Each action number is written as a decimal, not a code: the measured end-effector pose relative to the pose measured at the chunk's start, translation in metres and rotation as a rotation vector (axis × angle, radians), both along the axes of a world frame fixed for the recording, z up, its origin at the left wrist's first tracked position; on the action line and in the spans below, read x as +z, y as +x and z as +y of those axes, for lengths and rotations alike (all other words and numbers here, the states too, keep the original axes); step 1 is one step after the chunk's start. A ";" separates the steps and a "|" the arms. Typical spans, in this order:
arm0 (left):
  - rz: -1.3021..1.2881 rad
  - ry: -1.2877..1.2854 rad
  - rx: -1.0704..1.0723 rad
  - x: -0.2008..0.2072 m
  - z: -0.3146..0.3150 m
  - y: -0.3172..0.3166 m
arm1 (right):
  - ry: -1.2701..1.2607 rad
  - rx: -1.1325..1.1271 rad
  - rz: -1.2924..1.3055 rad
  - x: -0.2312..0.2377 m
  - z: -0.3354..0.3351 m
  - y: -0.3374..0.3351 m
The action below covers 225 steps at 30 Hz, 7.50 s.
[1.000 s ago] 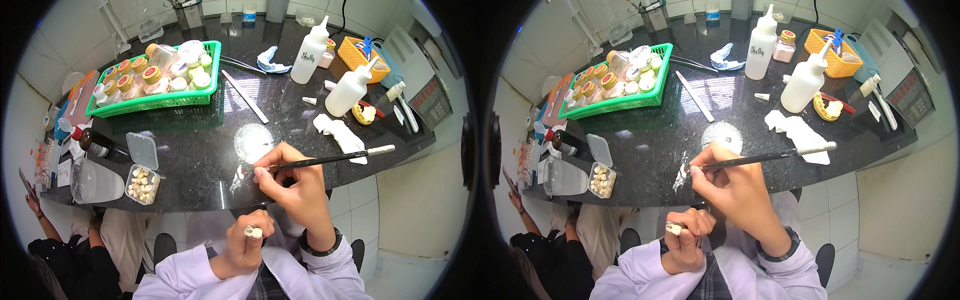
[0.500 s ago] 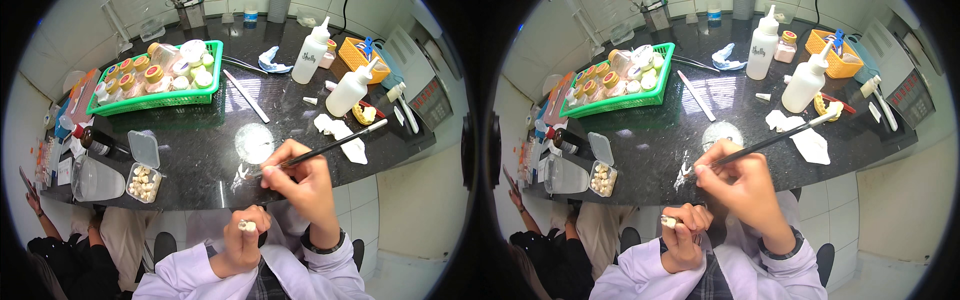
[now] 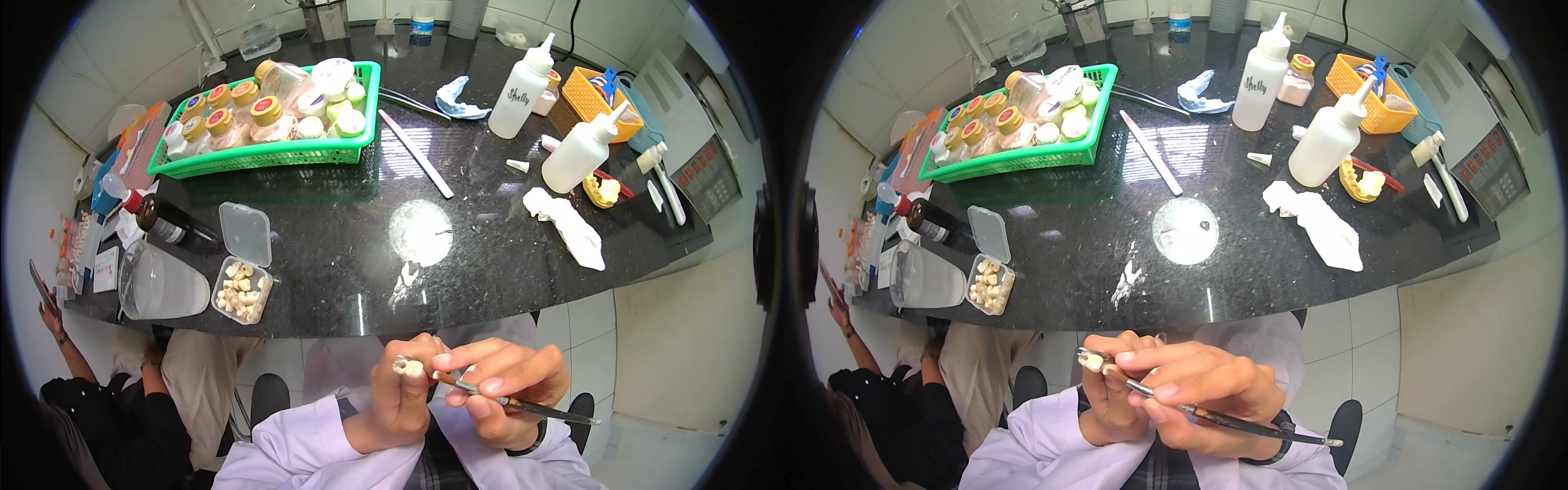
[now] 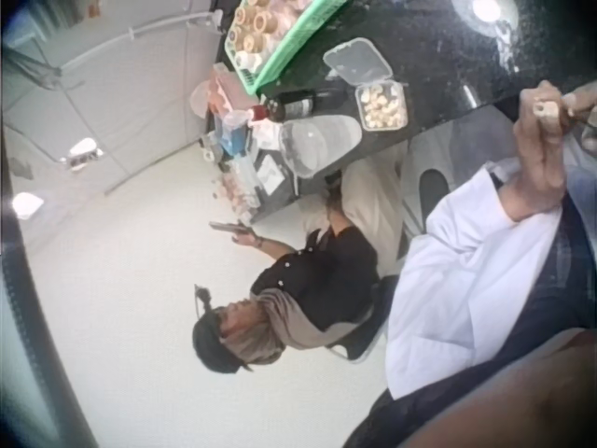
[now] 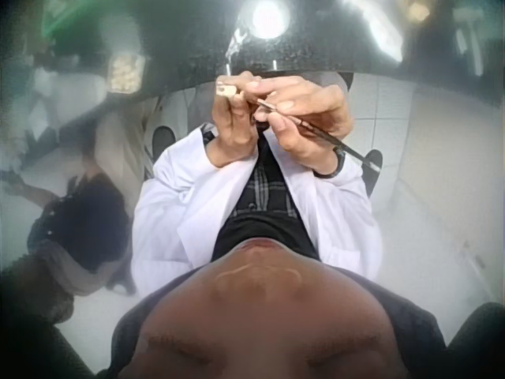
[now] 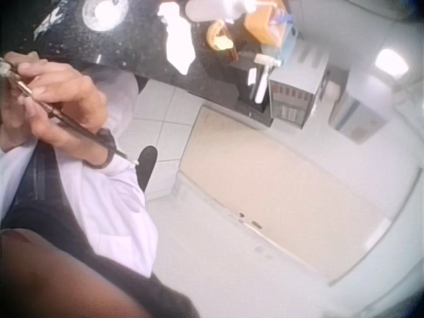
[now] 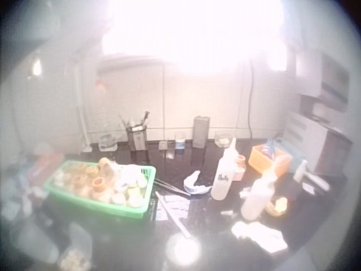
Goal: The person uses a fine brush to apply a white substance to small, tooth-shaped objects held in a metal clamp. They wipe the objects with a tissue and select additional pieces from a container on the table. The person continues to apply the substance to the objects, working on a black countertop with various dental supplies.
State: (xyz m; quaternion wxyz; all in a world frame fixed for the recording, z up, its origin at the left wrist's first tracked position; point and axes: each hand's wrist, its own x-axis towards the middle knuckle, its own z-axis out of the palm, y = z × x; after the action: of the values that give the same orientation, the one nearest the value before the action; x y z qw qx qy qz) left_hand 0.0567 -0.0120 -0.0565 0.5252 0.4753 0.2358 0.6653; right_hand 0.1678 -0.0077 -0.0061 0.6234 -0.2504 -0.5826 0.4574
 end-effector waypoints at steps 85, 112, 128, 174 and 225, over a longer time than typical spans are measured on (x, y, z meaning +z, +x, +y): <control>0.009 -0.144 -0.173 0.010 -0.006 -0.004 | 0.086 -0.081 -0.017 -0.004 -0.006 0.005; -0.078 -0.495 -0.244 0.025 -0.016 -0.002 | 0.129 -0.238 -0.335 0.000 -0.005 0.001; -0.071 -0.481 -0.248 0.024 -0.016 -0.002 | 0.113 -0.247 -0.316 -0.001 -0.003 0.000; -0.096 -0.418 -0.266 0.023 -0.011 -0.001 | 0.189 -0.258 -0.391 0.000 0.000 0.003; -0.044 -0.437 -0.244 0.023 -0.010 0.000 | 0.178 -0.268 -0.444 0.007 0.005 0.006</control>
State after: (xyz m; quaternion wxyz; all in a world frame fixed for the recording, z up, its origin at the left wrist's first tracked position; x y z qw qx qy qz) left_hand 0.0569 -0.0215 -0.0333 0.6969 0.3610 0.3033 0.5403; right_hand 0.1741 -0.0029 0.0005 0.5551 -0.3635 -0.7045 0.2518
